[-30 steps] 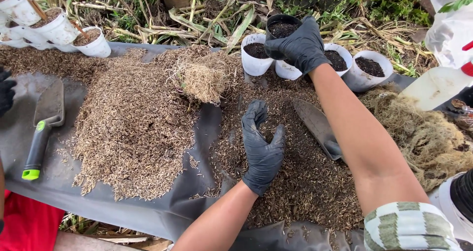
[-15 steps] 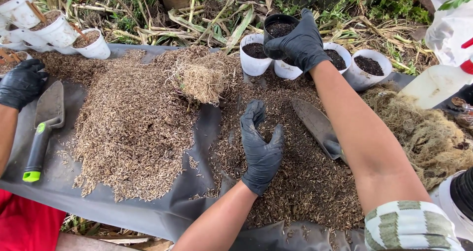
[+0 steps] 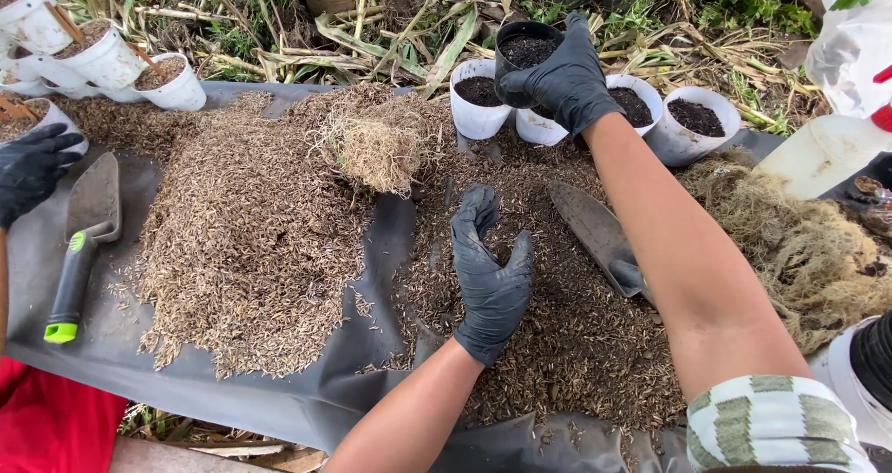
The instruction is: Mixing soil components and filling small plastic pots using a trowel and spray bottle.
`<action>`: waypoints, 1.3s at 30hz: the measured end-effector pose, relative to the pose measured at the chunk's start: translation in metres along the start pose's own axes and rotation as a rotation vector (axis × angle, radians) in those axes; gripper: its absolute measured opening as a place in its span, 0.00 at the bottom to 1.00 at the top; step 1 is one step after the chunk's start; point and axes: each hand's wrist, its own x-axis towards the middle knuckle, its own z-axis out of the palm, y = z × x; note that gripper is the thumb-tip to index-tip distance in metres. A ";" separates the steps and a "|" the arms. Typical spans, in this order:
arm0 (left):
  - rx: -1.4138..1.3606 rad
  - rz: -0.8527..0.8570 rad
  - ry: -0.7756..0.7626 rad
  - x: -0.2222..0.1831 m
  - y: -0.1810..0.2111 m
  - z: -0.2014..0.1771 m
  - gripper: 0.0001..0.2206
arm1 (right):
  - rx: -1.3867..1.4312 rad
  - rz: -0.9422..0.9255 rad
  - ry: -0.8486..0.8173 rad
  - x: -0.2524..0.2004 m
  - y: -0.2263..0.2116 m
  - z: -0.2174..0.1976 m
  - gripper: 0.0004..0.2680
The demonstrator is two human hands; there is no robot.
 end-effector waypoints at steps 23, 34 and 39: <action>0.018 0.008 0.021 0.002 -0.006 -0.003 0.28 | 0.007 0.170 -0.142 -0.130 -0.097 -0.089 0.42; 0.032 0.076 -0.030 -0.005 -0.022 0.000 0.29 | -0.228 0.218 -0.162 -0.238 -0.055 -0.153 0.36; 0.098 0.049 -0.016 -0.009 -0.025 0.008 0.30 | -0.354 0.088 -0.119 -0.178 -0.061 -0.122 0.31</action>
